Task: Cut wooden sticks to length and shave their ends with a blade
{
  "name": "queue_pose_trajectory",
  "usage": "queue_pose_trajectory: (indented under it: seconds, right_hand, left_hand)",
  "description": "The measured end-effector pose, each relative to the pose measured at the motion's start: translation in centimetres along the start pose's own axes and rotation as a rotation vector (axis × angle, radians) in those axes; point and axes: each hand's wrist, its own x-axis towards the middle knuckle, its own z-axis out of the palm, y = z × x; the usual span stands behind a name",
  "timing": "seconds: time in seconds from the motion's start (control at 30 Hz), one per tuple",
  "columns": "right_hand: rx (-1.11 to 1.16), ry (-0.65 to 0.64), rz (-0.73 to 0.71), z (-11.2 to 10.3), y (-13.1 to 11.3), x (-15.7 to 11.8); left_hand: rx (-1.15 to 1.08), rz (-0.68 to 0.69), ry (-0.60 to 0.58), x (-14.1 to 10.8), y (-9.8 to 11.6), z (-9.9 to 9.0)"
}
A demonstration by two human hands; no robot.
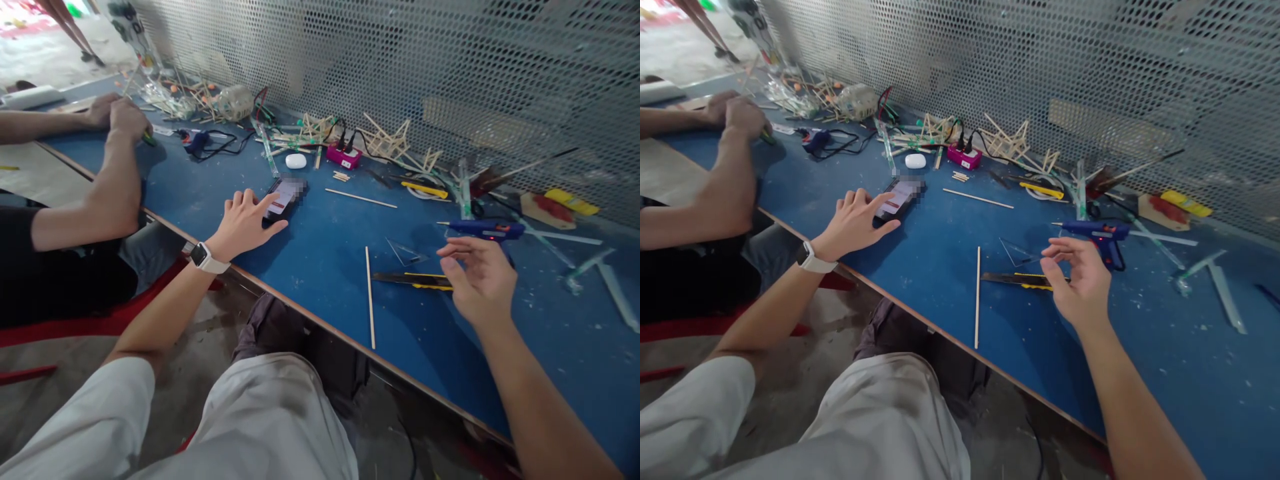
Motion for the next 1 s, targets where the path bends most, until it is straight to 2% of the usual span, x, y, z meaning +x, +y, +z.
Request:
queue_pose_trajectory:
  seconds: [0.13,0.2,0.23,0.3,0.37,0.47,0.57,0.67,0.83,0.93,1.0]
  right_hand:
    - [-0.03,-0.037,-0.021,-0.3,-0.2,0.1]
    - [-0.071,-0.092,-0.034,-0.6,-0.5,0.2]
    - [-0.097,-0.138,-0.042,-0.8,-0.8,0.2]
    - [-0.143,-0.262,-0.063,-1.0,-1.3,0.3]
    - [-0.171,-0.39,-0.086,-1.0,-1.9,0.3]
    - [-0.199,-0.518,-0.105,-0.8,-2.7,0.2]
    - [-0.22,-0.581,-0.105,-0.7,-3.0,0.0]
    - [-0.224,-0.616,-0.1,-0.6,-3.2,-0.3]
    - [-0.249,-0.641,-0.101,-0.7,-4.3,-0.6]
    - [-0.274,-0.644,-0.106,-0.8,-5.1,-0.8]
    - [-0.271,-0.639,-0.096,-0.8,-5.4,-0.9]
  left_hand:
    - [0.01,-0.024,0.049,-0.2,0.4,-0.4]
    - [-0.061,0.051,0.114,-0.3,1.4,-0.7]
    - [-0.126,0.149,0.14,-0.2,2.3,-0.8]
    - [-0.242,0.448,0.046,0.7,4.8,-0.7]
    - [-0.275,0.621,-0.043,2.6,8.0,-0.4]
    - [-0.319,0.882,-0.209,6.8,12.3,0.2]
    - [-0.37,1.1,-0.382,10.7,14.7,0.6]
    - [-0.428,1.171,-0.43,12.4,15.0,1.3]
    - [-0.574,1.163,-0.361,11.3,14.0,2.7]
    - [-0.406,1.177,-0.312,9.9,14.2,2.0]
    - [-0.165,1.116,-0.284,9.0,14.4,0.1]
